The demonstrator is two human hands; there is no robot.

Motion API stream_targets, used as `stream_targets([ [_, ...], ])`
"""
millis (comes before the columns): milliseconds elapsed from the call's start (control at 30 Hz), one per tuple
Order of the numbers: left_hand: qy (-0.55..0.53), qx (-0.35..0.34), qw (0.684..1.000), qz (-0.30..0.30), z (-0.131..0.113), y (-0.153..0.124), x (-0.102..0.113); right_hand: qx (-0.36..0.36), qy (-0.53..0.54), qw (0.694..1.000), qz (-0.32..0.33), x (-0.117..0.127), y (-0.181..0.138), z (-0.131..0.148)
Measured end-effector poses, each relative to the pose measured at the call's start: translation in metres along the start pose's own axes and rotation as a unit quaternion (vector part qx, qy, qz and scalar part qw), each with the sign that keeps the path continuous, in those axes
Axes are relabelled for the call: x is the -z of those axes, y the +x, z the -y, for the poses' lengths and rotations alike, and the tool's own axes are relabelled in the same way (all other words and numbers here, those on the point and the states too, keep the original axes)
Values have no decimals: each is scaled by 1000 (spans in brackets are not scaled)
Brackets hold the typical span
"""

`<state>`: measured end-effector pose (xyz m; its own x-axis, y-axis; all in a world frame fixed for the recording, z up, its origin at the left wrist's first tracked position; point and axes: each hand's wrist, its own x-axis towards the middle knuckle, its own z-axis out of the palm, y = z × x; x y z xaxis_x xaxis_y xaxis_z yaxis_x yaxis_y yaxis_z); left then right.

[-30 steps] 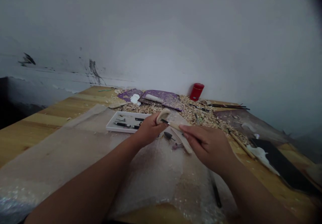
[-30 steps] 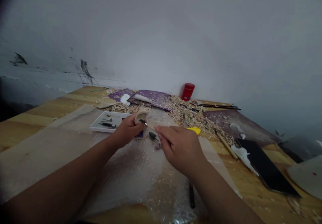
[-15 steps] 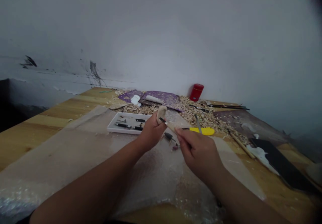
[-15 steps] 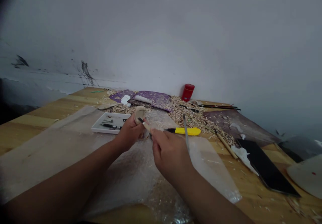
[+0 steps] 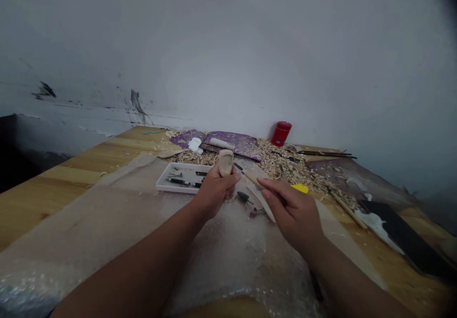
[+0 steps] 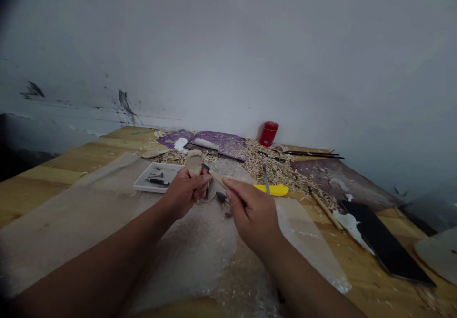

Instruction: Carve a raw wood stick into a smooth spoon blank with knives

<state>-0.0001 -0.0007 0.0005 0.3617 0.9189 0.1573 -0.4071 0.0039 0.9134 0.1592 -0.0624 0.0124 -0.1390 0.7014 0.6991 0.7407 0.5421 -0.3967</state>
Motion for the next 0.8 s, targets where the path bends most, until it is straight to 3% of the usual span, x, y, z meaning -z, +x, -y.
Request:
stream_targets([
  [300,80,8,997,12,-1,2,6,40,-31,996,78,19,5,0],
  [533,108,19,993,42,0,-3,1,-5,-12,993,115,27,7,6],
  [800,28,11,1000,8,2,-7,-7,-3,-8,997,71,13,0,13],
])
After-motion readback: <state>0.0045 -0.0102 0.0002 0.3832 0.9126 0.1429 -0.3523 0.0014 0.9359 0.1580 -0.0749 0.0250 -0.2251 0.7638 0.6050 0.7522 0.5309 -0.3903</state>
